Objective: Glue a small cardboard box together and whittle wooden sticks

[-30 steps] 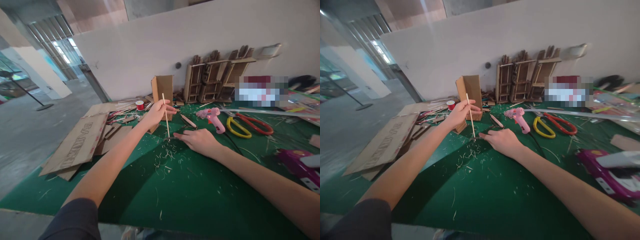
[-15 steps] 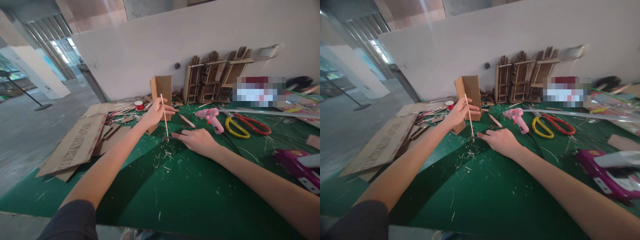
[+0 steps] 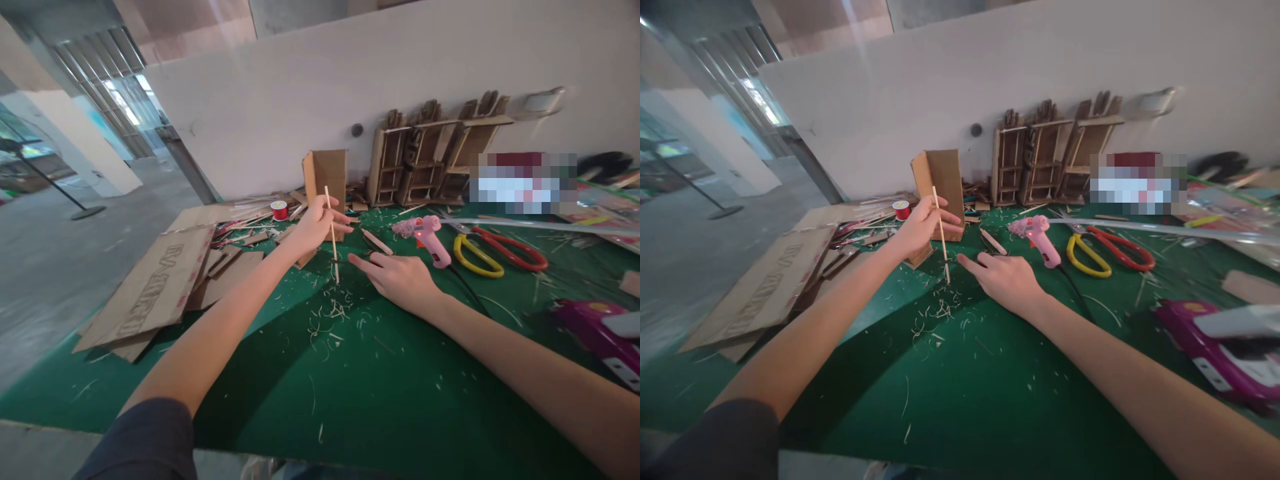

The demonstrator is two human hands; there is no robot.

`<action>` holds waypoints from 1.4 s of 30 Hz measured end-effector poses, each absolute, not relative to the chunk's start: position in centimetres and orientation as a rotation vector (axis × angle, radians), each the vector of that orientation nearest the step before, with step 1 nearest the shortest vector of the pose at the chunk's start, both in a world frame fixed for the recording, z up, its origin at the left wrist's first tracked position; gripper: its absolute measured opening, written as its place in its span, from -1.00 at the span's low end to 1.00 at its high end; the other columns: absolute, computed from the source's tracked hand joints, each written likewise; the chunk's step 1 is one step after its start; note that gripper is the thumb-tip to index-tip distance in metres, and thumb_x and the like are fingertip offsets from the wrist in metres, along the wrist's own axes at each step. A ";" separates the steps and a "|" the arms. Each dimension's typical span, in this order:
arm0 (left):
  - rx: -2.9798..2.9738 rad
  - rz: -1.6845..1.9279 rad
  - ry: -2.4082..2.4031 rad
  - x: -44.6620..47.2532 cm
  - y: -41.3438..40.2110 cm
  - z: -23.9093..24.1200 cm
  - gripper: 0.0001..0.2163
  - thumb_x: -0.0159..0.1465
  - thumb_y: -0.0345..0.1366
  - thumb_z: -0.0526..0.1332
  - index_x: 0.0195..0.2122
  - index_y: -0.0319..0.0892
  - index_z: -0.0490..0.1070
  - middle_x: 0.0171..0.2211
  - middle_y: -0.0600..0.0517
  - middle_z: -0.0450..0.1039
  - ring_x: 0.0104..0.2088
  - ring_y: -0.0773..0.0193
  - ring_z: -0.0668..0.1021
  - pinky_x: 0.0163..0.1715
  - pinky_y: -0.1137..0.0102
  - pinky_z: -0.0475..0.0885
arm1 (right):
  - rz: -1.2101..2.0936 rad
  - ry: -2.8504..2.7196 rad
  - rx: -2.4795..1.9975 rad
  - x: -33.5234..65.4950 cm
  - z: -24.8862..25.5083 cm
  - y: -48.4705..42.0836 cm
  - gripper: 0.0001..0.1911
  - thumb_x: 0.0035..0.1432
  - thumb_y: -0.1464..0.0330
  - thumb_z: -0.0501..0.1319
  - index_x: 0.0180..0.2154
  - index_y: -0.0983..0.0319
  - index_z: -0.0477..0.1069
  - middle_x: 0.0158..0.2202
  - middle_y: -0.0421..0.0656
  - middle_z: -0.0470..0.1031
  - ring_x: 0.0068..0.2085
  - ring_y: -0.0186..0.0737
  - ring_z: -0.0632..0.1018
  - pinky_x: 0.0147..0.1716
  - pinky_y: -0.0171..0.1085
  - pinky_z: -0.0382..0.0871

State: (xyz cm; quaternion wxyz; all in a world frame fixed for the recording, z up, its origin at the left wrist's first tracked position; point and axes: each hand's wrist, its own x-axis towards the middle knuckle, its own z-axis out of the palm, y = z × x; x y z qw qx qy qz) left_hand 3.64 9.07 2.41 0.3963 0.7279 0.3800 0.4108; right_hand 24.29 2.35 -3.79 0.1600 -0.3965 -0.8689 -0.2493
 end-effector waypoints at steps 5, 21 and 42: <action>1.825 1.040 0.935 3.5 9.3 2.1 -0.89 0.40 -0.35 -0.16 -0.11 -0.14 0.07 -0.23 -0.04 0.51 -0.35 0.28 0.64 -0.24 0.32 0.45 | -0.611 -2.546 -1.189 24.1 -3.1 2.4 -0.55 0.32 0.33 -0.08 0.16 0.01 0.32 -0.37 -0.20 0.53 -0.47 -0.36 0.43 -0.57 -0.29 -0.16; 1.811 1.020 0.949 2.9 9.8 1.7 -0.93 0.40 -0.32 -0.11 -0.11 -0.13 0.05 -0.22 -0.07 0.50 -0.33 0.29 0.63 -0.26 0.35 0.48 | -0.597 -2.662 -1.106 24.7 -3.3 2.3 -0.56 0.30 0.33 -0.03 0.15 -0.04 0.32 -0.39 -0.23 0.51 -0.53 -0.39 0.40 -0.58 -0.28 -0.19; 1.798 0.965 0.858 3.0 9.2 2.5 -0.87 0.41 -0.33 -0.15 -0.07 -0.12 0.09 -0.14 -0.11 0.51 -0.26 0.26 0.63 -0.18 0.30 0.47 | -0.768 -2.573 -1.138 25.1 -3.4 2.1 -0.51 0.26 0.45 -0.03 0.19 0.05 0.28 -0.37 -0.22 0.52 -0.51 -0.38 0.42 -0.59 -0.27 -0.15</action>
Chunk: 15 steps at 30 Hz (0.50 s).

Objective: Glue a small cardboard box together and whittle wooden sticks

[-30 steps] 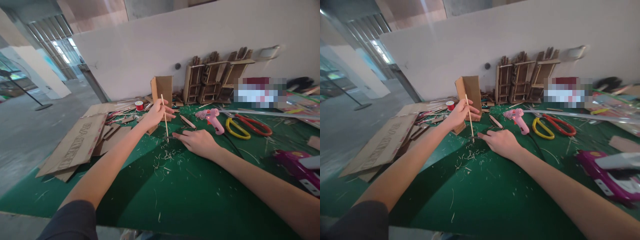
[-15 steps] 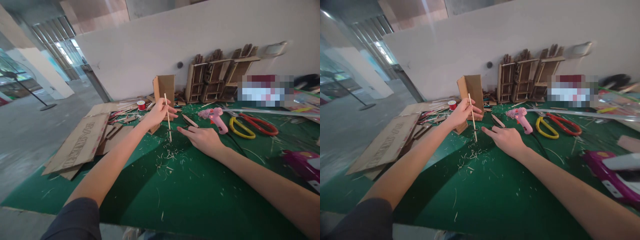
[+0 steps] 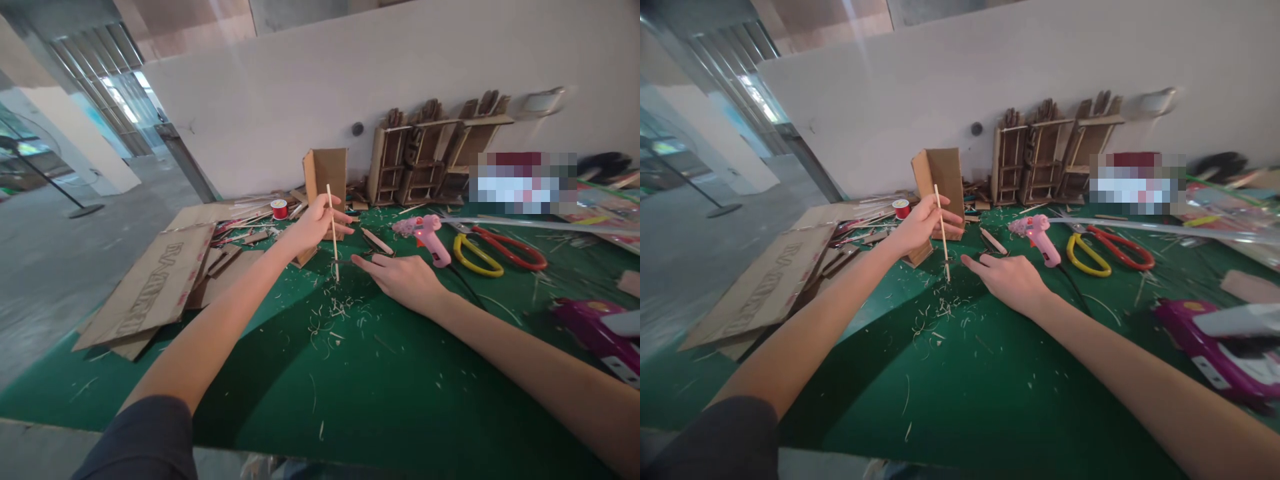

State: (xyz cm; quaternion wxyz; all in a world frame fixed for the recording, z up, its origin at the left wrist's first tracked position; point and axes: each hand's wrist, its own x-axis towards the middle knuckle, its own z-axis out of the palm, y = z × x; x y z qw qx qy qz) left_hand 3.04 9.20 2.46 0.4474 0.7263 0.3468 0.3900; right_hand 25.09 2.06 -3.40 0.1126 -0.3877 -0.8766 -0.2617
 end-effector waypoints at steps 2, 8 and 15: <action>1.763 0.972 0.880 3.0 9.2 2.4 -0.87 0.41 -0.33 -0.14 -0.06 -0.12 0.09 -0.13 -0.12 0.51 -0.27 0.27 0.63 -0.19 0.31 0.48 | -0.728 -2.657 -1.084 25.0 -3.1 2.1 -0.55 0.28 0.39 -0.02 0.15 0.03 0.32 -0.39 -0.24 0.51 -0.52 -0.39 0.41 -0.60 -0.27 -0.18; 1.759 0.968 0.895 3.0 9.3 2.4 -0.87 0.41 -0.33 -0.14 -0.06 -0.12 0.09 -0.14 -0.11 0.51 -0.27 0.27 0.63 -0.22 0.34 0.47 | -0.775 -2.572 -1.089 25.1 -3.6 2.0 -0.49 0.23 0.49 -0.01 0.17 0.04 0.29 -0.37 -0.22 0.51 -0.45 -0.36 0.46 -0.56 -0.28 -0.12; 1.757 1.015 0.919 2.9 9.9 1.5 -0.87 0.41 -0.33 -0.14 -0.07 -0.11 0.09 -0.18 -0.08 0.51 -0.30 0.28 0.63 -0.25 0.35 0.49 | -0.611 -2.665 -1.086 25.4 -3.6 2.2 -0.52 0.27 0.41 -0.02 0.19 0.03 0.26 -0.35 -0.24 0.52 -0.50 -0.37 0.42 -0.59 -0.27 -0.13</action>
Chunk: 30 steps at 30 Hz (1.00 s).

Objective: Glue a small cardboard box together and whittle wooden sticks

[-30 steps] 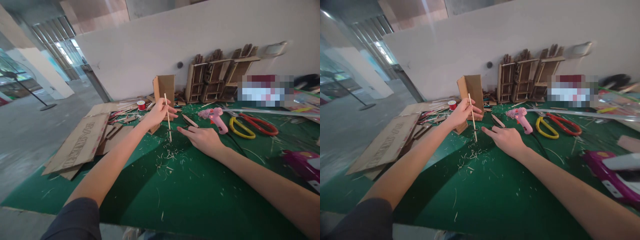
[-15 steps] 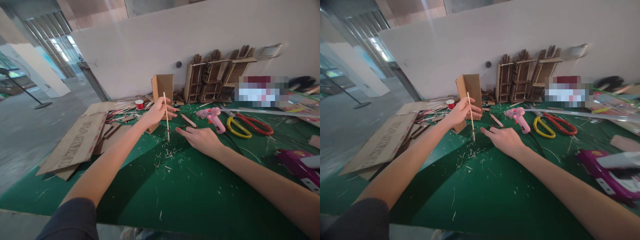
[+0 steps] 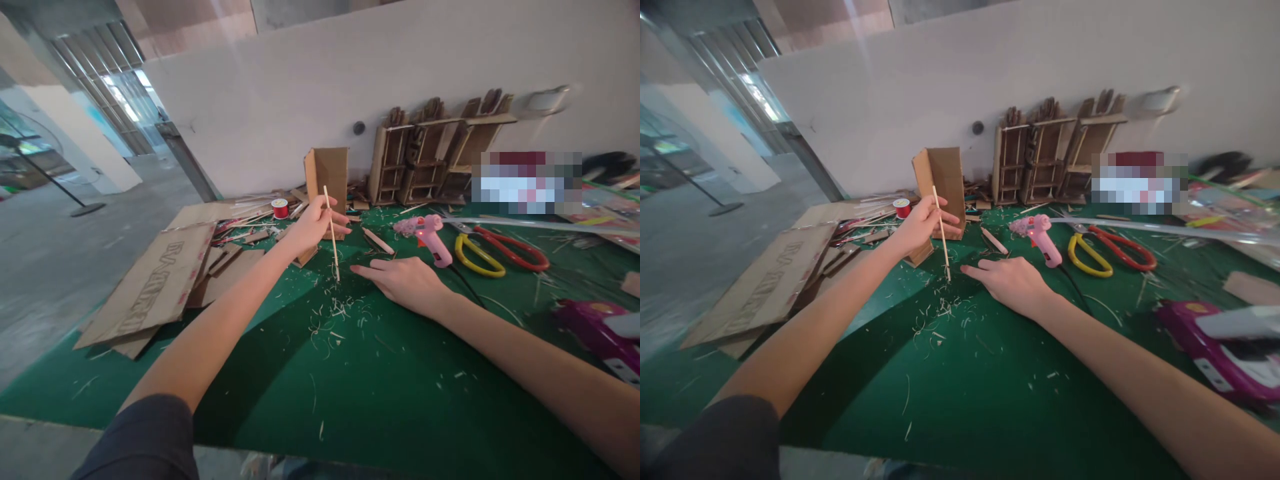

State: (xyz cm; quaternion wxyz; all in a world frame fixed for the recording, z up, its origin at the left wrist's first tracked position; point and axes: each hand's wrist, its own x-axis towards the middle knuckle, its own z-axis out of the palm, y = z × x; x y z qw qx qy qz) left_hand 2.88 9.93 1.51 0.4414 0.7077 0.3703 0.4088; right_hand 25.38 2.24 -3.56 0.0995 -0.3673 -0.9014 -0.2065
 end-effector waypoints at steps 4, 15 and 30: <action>1.761 1.008 0.932 2.9 9.7 1.6 -0.86 0.41 -0.33 -0.15 -0.05 -0.11 0.09 -0.18 -0.08 0.51 -0.30 0.30 0.63 -0.24 0.36 0.49 | -0.533 -2.656 -1.149 25.4 -3.6 2.4 -0.52 0.28 0.40 -0.05 0.21 0.06 0.24 -0.29 -0.21 0.54 -0.49 -0.37 0.44 -0.60 -0.27 -0.13; 1.789 1.018 0.928 3.1 9.7 1.6 -0.85 0.41 -0.36 -0.16 -0.04 -0.13 0.08 -0.19 -0.08 0.51 -0.30 0.27 0.64 -0.25 0.33 0.48 | -0.288 -2.678 -1.249 24.9 -3.3 2.5 -0.54 0.30 0.37 -0.05 0.21 0.07 0.21 -0.14 -0.18 0.57 -0.32 -0.26 0.56 -0.56 -0.34 0.13; 1.919 0.985 0.812 4.0 8.6 2.4 -0.88 0.41 -0.33 -0.14 -0.08 -0.13 0.08 -0.17 -0.06 0.50 -0.27 0.29 0.63 -0.18 0.33 0.46 | -0.358 -2.748 -1.257 25.3 -2.7 2.3 -0.50 0.30 0.37 -0.06 0.26 0.08 0.15 -0.18 -0.16 0.58 -0.40 -0.29 0.56 -0.60 -0.33 0.07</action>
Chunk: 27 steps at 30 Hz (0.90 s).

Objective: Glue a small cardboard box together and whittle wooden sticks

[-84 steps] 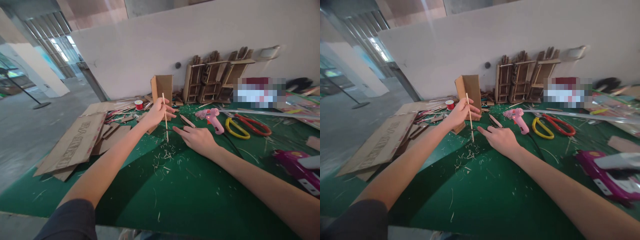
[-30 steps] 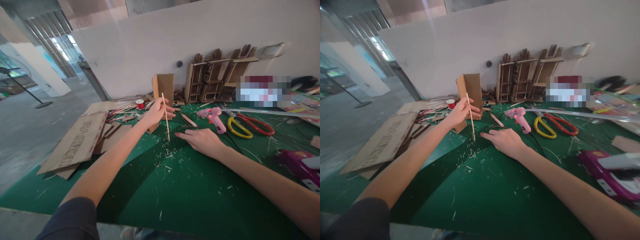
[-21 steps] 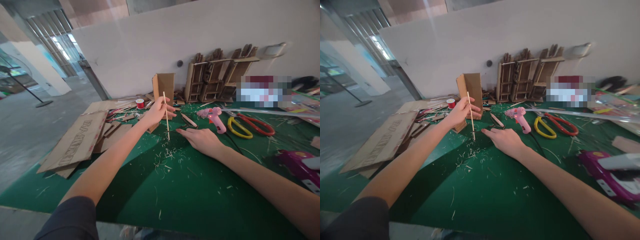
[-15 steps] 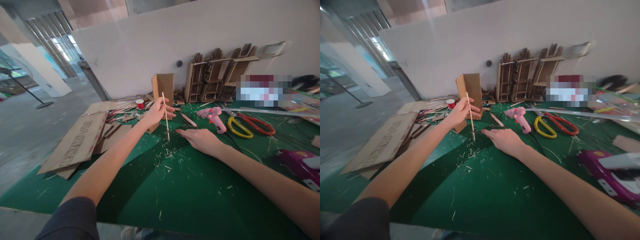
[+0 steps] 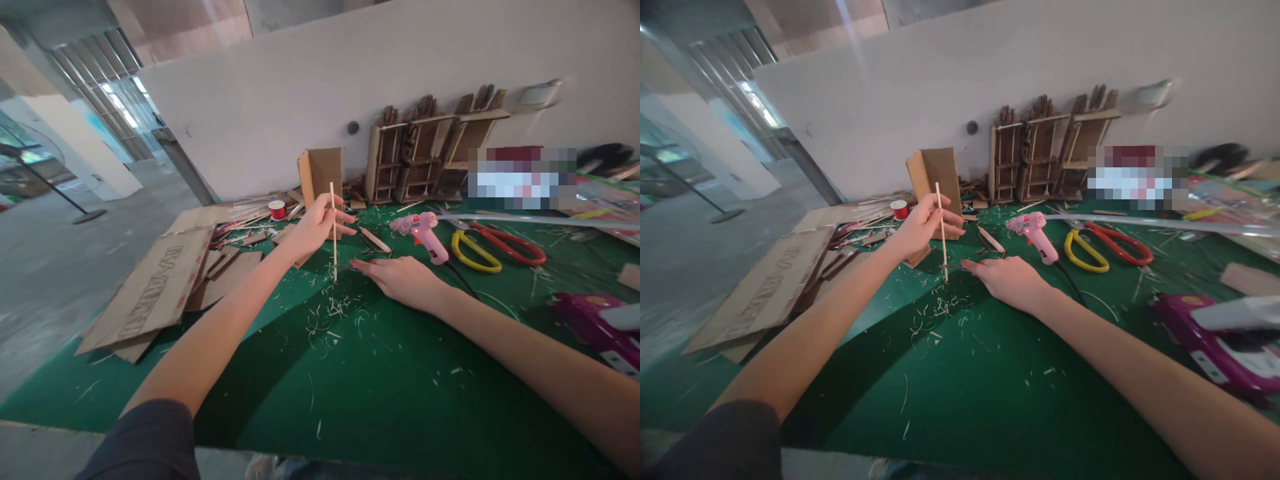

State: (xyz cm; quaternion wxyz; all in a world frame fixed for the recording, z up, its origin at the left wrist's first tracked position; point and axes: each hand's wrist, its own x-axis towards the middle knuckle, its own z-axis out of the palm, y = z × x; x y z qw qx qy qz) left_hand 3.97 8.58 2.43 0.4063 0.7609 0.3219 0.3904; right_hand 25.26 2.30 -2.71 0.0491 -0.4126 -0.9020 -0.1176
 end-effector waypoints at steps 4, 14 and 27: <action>1.909 0.970 0.802 4.3 7.9 2.9 -0.90 0.41 -0.33 -0.13 -0.11 -0.13 0.08 -0.18 -0.05 0.49 -0.27 0.30 0.62 -0.17 0.34 0.47 | -0.460 -2.795 -1.181 25.2 -2.8 2.2 -0.52 0.28 0.39 -0.03 0.21 0.04 0.23 -0.21 -0.20 0.59 -0.45 -0.32 0.53 -0.63 -0.30 -0.07; 1.897 0.980 0.797 4.3 8.2 2.7 -0.91 0.40 -0.34 -0.14 -0.13 -0.13 0.08 -0.21 -0.05 0.49 -0.29 0.29 0.62 -0.22 0.32 0.49 | -0.637 -2.619 -1.256 25.6 -4.0 1.8 -0.46 0.29 0.40 -0.07 0.29 0.10 0.10 -0.27 -0.18 0.57 -0.48 -0.31 0.49 -0.59 -0.26 -0.05; 1.877 1.001 0.832 3.8 8.8 2.2 -0.91 0.41 -0.31 -0.13 -0.12 -0.12 0.08 -0.21 -0.04 0.51 -0.31 0.31 0.63 -0.26 0.37 0.47 | -0.708 -2.657 -1.234 25.2 -3.5 1.4 -0.47 0.27 0.42 -0.05 0.25 0.10 0.17 -0.33 -0.19 0.56 -0.53 -0.33 0.46 -0.61 -0.23 -0.16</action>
